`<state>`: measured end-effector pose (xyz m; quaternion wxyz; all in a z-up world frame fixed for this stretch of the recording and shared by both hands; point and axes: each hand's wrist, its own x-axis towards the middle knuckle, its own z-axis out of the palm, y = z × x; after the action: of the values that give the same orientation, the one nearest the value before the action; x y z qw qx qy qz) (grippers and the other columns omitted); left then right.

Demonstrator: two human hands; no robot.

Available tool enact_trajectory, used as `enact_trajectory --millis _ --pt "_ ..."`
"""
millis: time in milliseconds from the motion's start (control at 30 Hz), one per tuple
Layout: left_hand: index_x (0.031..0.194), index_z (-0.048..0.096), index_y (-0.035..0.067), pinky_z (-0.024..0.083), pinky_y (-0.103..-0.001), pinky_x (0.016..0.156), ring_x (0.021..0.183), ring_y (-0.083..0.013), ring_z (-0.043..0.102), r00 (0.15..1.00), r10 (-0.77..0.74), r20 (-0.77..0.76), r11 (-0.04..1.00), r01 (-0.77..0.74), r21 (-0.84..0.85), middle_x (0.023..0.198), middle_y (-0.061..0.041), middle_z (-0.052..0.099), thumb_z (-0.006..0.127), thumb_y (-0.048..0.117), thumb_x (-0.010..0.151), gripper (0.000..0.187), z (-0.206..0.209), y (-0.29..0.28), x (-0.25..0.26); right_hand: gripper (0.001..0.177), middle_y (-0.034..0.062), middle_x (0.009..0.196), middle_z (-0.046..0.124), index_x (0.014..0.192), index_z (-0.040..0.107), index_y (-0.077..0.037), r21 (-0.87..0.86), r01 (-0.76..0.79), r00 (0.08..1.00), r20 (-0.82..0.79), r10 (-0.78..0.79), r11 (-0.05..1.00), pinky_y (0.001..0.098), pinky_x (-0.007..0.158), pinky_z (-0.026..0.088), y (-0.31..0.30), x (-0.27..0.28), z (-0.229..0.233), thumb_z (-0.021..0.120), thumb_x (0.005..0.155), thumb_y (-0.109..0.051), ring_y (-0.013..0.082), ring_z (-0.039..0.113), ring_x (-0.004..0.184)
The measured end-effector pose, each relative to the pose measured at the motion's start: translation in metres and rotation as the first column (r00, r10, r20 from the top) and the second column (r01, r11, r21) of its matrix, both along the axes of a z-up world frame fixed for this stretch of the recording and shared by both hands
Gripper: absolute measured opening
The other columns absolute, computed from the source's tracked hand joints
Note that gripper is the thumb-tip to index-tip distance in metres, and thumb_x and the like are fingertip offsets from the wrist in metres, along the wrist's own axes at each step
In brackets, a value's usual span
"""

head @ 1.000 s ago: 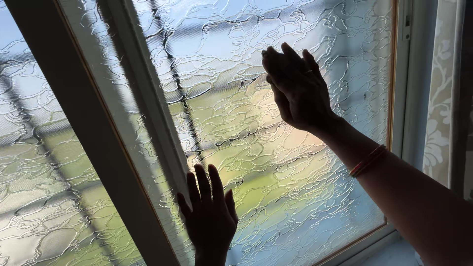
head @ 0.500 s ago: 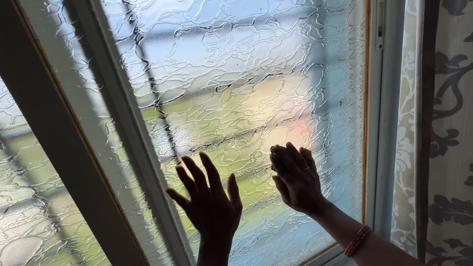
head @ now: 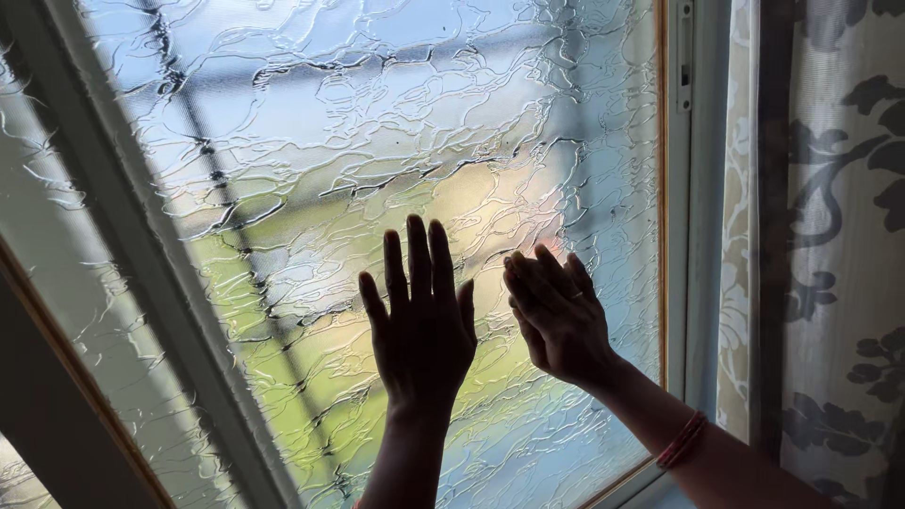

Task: The person wipes the textured glass of a window and its frame with a cloth. They systematically clean the vertical and horizontal sections of the frame and the glass surface, moving the cloth in various directions to cover the area.

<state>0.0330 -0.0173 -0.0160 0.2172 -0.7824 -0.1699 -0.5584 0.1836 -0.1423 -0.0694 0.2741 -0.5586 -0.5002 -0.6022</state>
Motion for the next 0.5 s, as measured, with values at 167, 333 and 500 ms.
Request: enact_trajectory --millis 167,333,500 --pt "0.164 0.026 0.015 0.016 -0.061 0.122 0.157 -0.03 0.021 0.998 0.055 -0.029 0.998 -0.056 -0.019 0.171 -0.01 0.023 0.046 0.051 0.103 0.074 -0.003 0.002 0.005 0.043 0.0128 0.157 0.052 0.15 0.055 -0.011 0.061 -0.003 1.0 -0.029 0.005 0.998 0.0549 0.124 0.03 -0.004 0.011 0.112 0.052 0.108 -0.017 0.0357 0.044 0.15" --pt "0.164 0.026 0.016 0.016 -0.062 0.122 0.157 -0.0301 0.022 0.996 0.089 -0.029 0.996 -0.09 -0.027 0.171 -0.01 0.023 0.046 0.051 0.102 0.074 -0.004 0.001 0.01 0.043 0.017 0.162 0.048 0.157 0.047 -0.006 0.195 -0.094 0.994 -0.037 0.103 0.976 0.0525 0.127 0.035 -0.001 0.024 0.146 0.049 0.115 -0.015 0.0394 0.041 0.155" --pt "0.163 0.025 0.016 0.015 -0.066 0.121 0.156 -0.0329 0.021 0.997 0.068 0.037 0.995 -0.065 -0.078 0.17 -0.011 0.022 0.049 0.046 0.1 0.074 -0.005 -0.006 0.018 0.044 0.0165 0.157 0.053 0.151 0.052 -0.005 0.175 -0.03 0.995 -0.084 0.045 0.984 0.0523 0.123 0.034 -0.011 0.031 0.096 0.052 0.109 -0.013 0.0383 0.046 0.15"
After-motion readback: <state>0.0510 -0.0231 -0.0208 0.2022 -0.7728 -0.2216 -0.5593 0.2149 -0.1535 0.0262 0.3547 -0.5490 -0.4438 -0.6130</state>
